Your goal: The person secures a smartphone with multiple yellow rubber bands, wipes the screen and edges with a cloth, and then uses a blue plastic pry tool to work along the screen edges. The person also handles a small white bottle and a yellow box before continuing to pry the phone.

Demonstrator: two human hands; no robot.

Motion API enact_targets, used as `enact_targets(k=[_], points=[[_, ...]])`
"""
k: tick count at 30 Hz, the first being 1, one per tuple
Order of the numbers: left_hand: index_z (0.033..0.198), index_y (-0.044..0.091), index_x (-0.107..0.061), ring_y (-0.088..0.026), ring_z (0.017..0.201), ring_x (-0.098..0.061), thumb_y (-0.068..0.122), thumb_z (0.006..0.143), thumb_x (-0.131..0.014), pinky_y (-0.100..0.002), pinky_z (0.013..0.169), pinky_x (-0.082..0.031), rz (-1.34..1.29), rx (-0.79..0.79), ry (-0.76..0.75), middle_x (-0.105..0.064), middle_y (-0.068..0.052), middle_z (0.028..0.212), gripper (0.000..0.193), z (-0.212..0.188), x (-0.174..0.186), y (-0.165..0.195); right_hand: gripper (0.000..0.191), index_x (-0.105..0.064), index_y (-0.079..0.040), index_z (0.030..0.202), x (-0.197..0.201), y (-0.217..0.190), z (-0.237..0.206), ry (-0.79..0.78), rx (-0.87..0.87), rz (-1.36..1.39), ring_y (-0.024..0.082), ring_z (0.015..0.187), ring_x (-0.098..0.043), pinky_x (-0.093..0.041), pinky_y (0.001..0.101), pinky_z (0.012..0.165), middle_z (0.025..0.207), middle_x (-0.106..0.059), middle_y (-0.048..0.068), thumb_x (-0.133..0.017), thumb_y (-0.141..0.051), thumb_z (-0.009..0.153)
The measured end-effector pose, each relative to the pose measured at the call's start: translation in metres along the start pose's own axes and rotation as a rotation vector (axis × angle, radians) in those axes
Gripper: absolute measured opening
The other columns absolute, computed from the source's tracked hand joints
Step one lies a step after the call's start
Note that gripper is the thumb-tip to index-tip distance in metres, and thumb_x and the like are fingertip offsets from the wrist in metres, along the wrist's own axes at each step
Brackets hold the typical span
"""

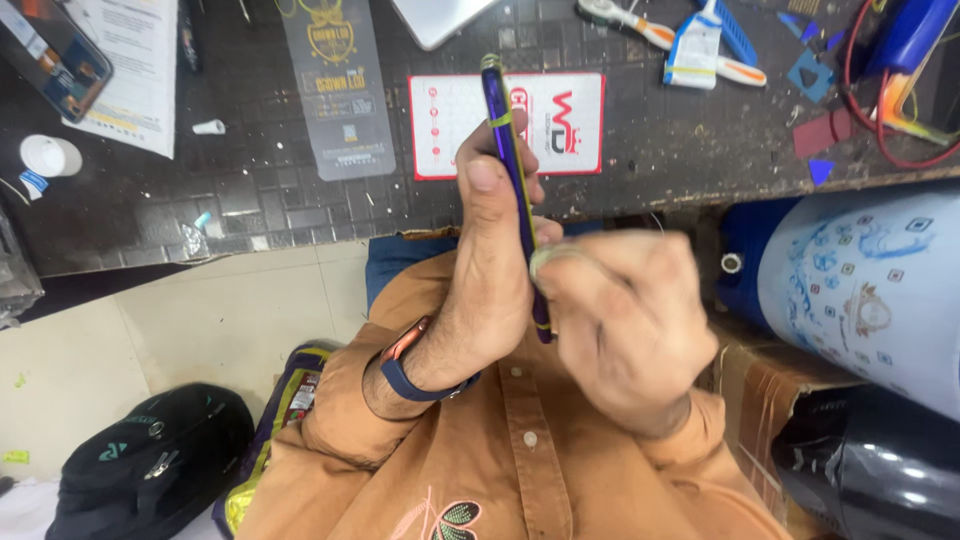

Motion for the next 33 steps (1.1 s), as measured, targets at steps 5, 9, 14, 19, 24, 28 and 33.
enact_targets(k=[5, 9, 14, 19, 24, 28, 33], points=[[0.15, 0.01, -0.04, -0.011, 0.101, -0.043, 0.075, 0.103, -0.03, -0.024, 0.088, -0.046, 0.009, -0.015, 0.01, -0.043, 0.0, 0.118, 0.081, 0.001, 0.004, -0.002, 0.028, -0.072, -0.004, 0.102, 0.0, -0.002, -0.004, -0.002, -0.007, 0.012, 0.023, 0.09, -0.064, -0.052, 0.0327, 0.077, 0.098, -0.067, 0.006, -0.083, 0.013, 0.083], [0.149, 0.01, -0.041, -0.011, 0.104, -0.043, 0.077, 0.102, -0.03, -0.025, 0.084, -0.048, 0.026, -0.022, 0.061, -0.043, 0.0, 0.121, 0.083, 0.003, 0.01, -0.001, 0.033, -0.073, -0.004, 0.101, 0.004, -0.012, -0.016, -0.08, -0.009, 0.02, 0.023, 0.087, -0.064, -0.052, 0.034, 0.077, 0.095, -0.067, 0.006, -0.079, 0.012, 0.073], [0.152, 0.01, -0.039, -0.012, 0.103, -0.044, 0.078, 0.098, -0.03, -0.027, 0.082, -0.049, 0.003, 0.031, 0.063, -0.044, 0.0, 0.121, 0.087, -0.001, 0.007, -0.002, 0.03, -0.072, -0.002, 0.102, 0.004, -0.008, -0.017, -0.018, -0.005, 0.013, 0.024, 0.089, -0.063, -0.051, 0.0331, 0.076, 0.098, -0.067, 0.008, -0.082, 0.012, 0.078], [0.151, 0.011, -0.041, -0.011, 0.104, -0.045, 0.08, 0.096, -0.027, -0.026, 0.083, -0.05, 0.066, 0.026, 0.086, -0.046, 0.0, 0.121, 0.089, 0.003, 0.009, 0.0, 0.032, -0.074, -0.002, 0.102, 0.004, -0.008, -0.017, -0.088, -0.034, 0.039, 0.024, 0.089, -0.064, -0.053, 0.0351, 0.079, 0.097, -0.067, 0.007, -0.076, 0.014, 0.074], [0.154, 0.011, -0.038, -0.012, 0.105, -0.043, 0.079, 0.099, -0.03, -0.027, 0.084, -0.048, 0.026, 0.002, 0.046, -0.042, 0.0, 0.119, 0.087, -0.001, 0.004, 0.0, 0.027, -0.073, -0.003, 0.103, 0.001, -0.004, -0.015, -0.01, -0.027, -0.011, 0.024, 0.091, -0.063, -0.052, 0.0323, 0.076, 0.1, -0.066, 0.007, -0.082, 0.012, 0.083], [0.152, 0.011, -0.039, -0.011, 0.105, -0.045, 0.079, 0.099, -0.029, -0.026, 0.085, -0.05, 0.031, -0.009, 0.064, -0.044, 0.001, 0.121, 0.086, 0.005, 0.008, 0.0, 0.028, -0.073, -0.002, 0.104, 0.001, -0.004, -0.014, -0.056, 0.023, 0.033, 0.024, 0.091, -0.064, -0.052, 0.0352, 0.081, 0.098, -0.067, 0.007, -0.078, 0.014, 0.081], [0.152, 0.012, -0.039, -0.009, 0.104, -0.043, 0.077, 0.1, -0.032, -0.026, 0.085, -0.048, 0.033, -0.021, 0.081, -0.043, 0.002, 0.119, 0.084, 0.004, 0.008, 0.0, 0.03, -0.073, 0.0, 0.1, 0.001, -0.004, -0.013, -0.035, 0.012, 0.004, 0.026, 0.087, -0.063, -0.051, 0.0358, 0.077, 0.095, -0.067, 0.008, -0.078, 0.015, 0.075]])
Point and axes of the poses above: each hand's wrist, its own z-axis towards the middle knuckle, its own x-axis out of the back of the hand, y = z × x, the point moved 4 cm from there along z, towards the middle knuckle
